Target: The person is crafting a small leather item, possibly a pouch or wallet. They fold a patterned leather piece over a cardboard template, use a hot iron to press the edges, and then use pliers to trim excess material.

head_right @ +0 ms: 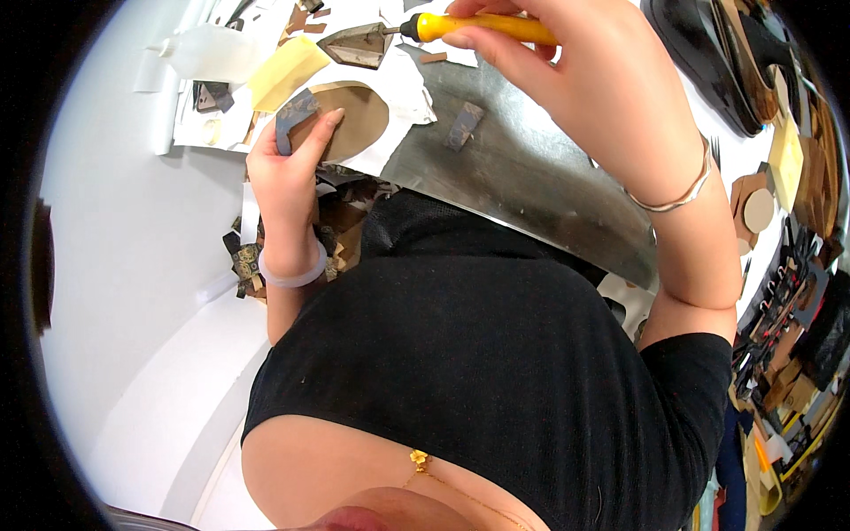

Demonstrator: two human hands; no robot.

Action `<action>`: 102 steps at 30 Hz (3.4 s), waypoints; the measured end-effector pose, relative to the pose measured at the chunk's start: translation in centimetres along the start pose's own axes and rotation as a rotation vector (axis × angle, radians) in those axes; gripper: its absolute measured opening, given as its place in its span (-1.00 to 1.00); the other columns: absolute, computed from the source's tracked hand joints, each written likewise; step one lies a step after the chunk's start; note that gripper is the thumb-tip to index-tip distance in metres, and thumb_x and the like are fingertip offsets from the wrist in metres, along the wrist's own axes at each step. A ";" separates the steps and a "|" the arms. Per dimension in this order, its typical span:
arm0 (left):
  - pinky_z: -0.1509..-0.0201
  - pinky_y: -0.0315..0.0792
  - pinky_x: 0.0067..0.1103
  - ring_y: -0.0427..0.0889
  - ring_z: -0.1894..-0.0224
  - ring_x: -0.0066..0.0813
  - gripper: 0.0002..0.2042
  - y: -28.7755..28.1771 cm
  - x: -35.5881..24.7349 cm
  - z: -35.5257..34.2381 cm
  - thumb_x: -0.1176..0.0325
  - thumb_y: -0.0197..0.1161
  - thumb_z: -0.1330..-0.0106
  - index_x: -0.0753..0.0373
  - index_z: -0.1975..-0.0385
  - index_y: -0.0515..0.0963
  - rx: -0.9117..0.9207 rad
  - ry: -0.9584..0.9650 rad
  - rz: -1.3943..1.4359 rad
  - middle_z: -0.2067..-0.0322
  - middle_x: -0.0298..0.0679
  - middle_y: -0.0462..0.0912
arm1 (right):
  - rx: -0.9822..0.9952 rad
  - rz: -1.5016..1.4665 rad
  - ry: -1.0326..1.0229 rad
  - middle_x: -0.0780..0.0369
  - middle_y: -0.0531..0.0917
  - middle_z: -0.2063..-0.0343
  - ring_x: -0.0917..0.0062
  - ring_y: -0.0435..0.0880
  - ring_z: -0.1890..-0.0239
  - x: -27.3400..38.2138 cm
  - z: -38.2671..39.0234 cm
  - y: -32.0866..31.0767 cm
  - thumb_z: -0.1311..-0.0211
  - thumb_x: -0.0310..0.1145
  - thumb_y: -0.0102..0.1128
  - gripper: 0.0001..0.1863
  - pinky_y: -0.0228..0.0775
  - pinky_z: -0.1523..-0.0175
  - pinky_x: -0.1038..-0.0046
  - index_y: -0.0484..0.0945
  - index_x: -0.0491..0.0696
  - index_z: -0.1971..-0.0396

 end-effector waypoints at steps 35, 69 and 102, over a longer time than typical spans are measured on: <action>0.14 0.61 -0.55 0.75 0.29 -0.44 -0.73 0.1 -2.9 1.8 0.56 0.57 -0.11 0.42 0.18 0.72 -0.153 0.327 -0.371 0.28 -0.13 0.79 | 0.011 0.145 -0.465 0.20 0.81 0.13 0.43 0.80 0.12 0.0 2.4 1.8 -0.26 -0.54 0.44 -0.72 0.63 0.08 0.51 0.71 -0.12 0.03; 0.14 0.58 -0.59 0.72 0.31 -0.44 -0.70 0.4 -3.5 2.5 0.61 0.51 -0.10 0.33 0.13 0.73 -0.130 0.336 -0.403 0.31 -0.19 0.78 | -0.001 0.289 -0.469 0.21 0.80 0.16 0.41 0.76 0.22 -0.1 3.1 1.6 -0.21 -0.57 0.46 -0.72 0.58 0.16 0.49 0.71 -0.12 0.07; -0.09 0.59 -0.53 0.74 0.09 -0.45 -0.70 -0.7 0.2 1.2 0.60 0.42 -0.33 0.48 -0.04 0.64 0.064 -0.296 0.469 0.07 -0.13 0.78 | -0.177 0.633 -0.085 0.00 0.76 0.40 0.10 0.77 0.26 -10.4 -19.3 -14.5 -0.15 -0.18 0.41 -0.71 0.60 0.11 0.20 0.79 -0.13 0.36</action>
Point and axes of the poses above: each hand's wrist, its own z-axis away from the middle knuckle, its own y-axis out of the palm, x = y × z, the point moved 6 cm from there along -z, towards the middle knuckle
